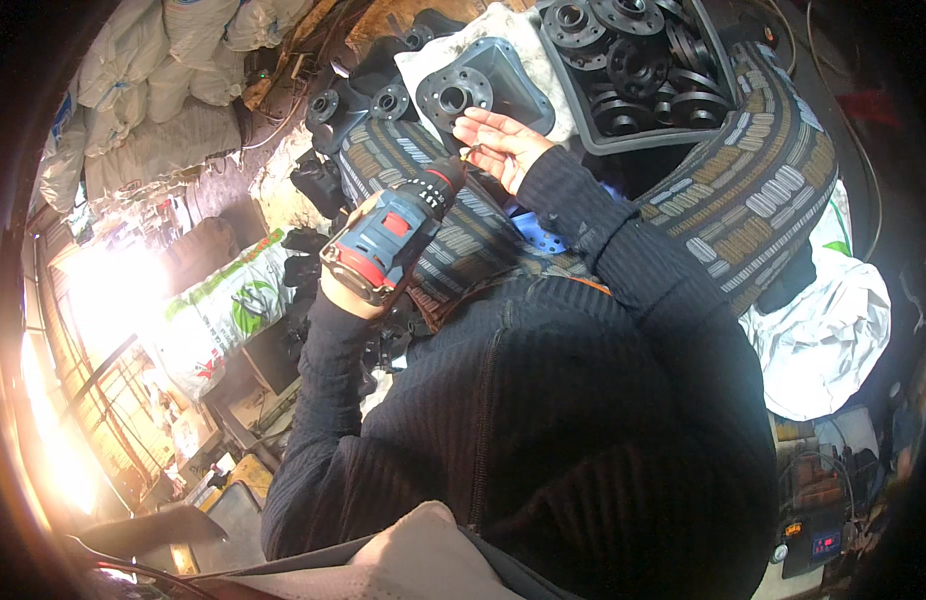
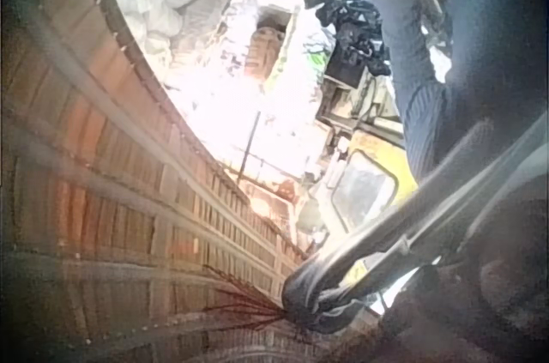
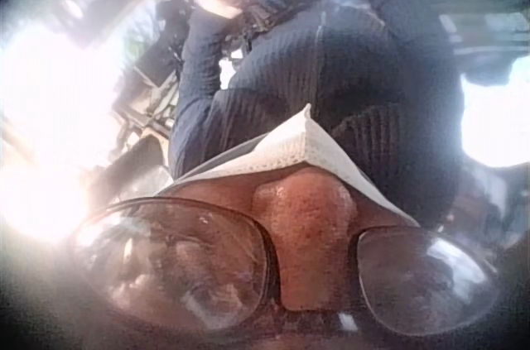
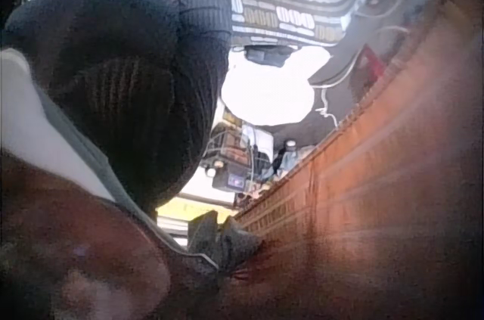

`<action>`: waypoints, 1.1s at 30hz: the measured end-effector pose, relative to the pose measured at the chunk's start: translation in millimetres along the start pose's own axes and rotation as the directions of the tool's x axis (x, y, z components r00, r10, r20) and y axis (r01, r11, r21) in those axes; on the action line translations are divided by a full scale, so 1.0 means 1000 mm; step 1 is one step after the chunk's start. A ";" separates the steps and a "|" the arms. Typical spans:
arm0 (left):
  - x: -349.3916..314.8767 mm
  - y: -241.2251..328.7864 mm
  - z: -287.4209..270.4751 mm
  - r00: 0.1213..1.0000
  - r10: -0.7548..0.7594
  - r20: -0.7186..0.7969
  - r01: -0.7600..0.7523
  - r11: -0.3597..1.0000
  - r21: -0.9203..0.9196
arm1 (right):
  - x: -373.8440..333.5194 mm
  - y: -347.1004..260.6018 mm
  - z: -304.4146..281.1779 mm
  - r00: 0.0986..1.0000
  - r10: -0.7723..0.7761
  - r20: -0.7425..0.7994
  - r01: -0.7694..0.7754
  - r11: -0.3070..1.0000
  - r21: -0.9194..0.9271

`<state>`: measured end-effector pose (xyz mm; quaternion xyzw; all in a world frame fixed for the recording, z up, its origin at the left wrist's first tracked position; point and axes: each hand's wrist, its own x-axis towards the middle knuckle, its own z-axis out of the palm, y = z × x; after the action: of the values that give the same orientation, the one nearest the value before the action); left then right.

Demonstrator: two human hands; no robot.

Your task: The person uses a cordless drill to bore holes into several black metal parts placed on a workbench. They handle each part individually, position it, drill, then set it aside and pick up the next one. The workspace is cluttered with similar parts and tools.

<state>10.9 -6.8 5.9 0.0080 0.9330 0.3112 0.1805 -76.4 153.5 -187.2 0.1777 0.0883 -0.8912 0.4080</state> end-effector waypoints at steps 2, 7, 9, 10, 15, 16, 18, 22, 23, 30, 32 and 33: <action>0.001 -0.008 -0.003 0.998 0.057 0.038 -0.061 0.992 0.113 | 0.003 -0.001 -0.002 0.998 0.044 0.033 -0.045 0.999 0.005; 0.003 -0.022 -0.004 0.994 0.100 0.047 -0.108 0.972 0.209 | 0.007 0.001 -0.001 0.995 0.095 0.005 -0.094 0.995 -0.034; 0.003 -0.027 -0.009 0.989 0.142 0.047 -0.150 0.948 0.281 | 0.009 0.002 -0.003 0.992 0.106 -0.069 -0.111 0.992 -0.063; 0.006 -0.026 -0.013 0.982 0.180 0.050 -0.187 0.927 0.324 | 0.009 0.001 -0.008 0.986 0.108 -0.123 -0.118 0.990 -0.075; 0.028 -0.036 -0.030 0.982 0.186 -0.040 -0.168 0.948 0.270 | 0.020 -0.016 -0.047 0.936 -0.153 -0.318 0.033 0.935 -0.353; 0.034 -0.037 -0.030 0.992 0.113 -0.053 -0.099 0.973 0.207 | 0.021 -0.019 -0.043 0.898 -0.243 -0.366 0.071 0.902 -0.426; 0.037 -0.055 -0.032 0.999 0.029 0.044 -0.041 0.952 0.304 | 0.032 -0.023 -0.029 0.857 -0.277 -0.435 0.030 0.870 -0.493; 0.048 -0.079 -0.025 0.996 -0.060 0.073 0.032 0.938 0.344 | 0.047 -0.028 -0.021 0.869 -0.315 -0.381 0.024 0.797 -0.603; 0.050 -0.080 -0.025 0.992 -0.100 0.077 0.073 0.951 0.299 | 0.050 -0.028 -0.020 0.876 -0.335 -0.346 0.039 0.764 -0.644; 0.083 -0.072 -0.044 0.930 -0.201 0.308 0.090 0.936 0.339 | 0.059 -0.025 -0.029 0.909 -0.325 -0.262 0.098 0.776 -0.623; 0.090 -0.062 -0.050 0.921 -0.146 0.362 -0.066 0.856 0.513 | 0.060 -0.028 -0.030 0.923 -0.281 -0.263 0.074 0.800 -0.596; 0.090 -0.058 -0.052 0.919 -0.111 0.377 -0.135 0.812 0.567 | 0.059 -0.030 -0.029 0.932 -0.247 -0.265 0.049 0.810 -0.585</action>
<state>-84.9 -72.3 -19.4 0.1311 0.9273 0.0034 0.3506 -127.9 140.8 -237.0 0.1862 0.4303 -0.8110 0.3500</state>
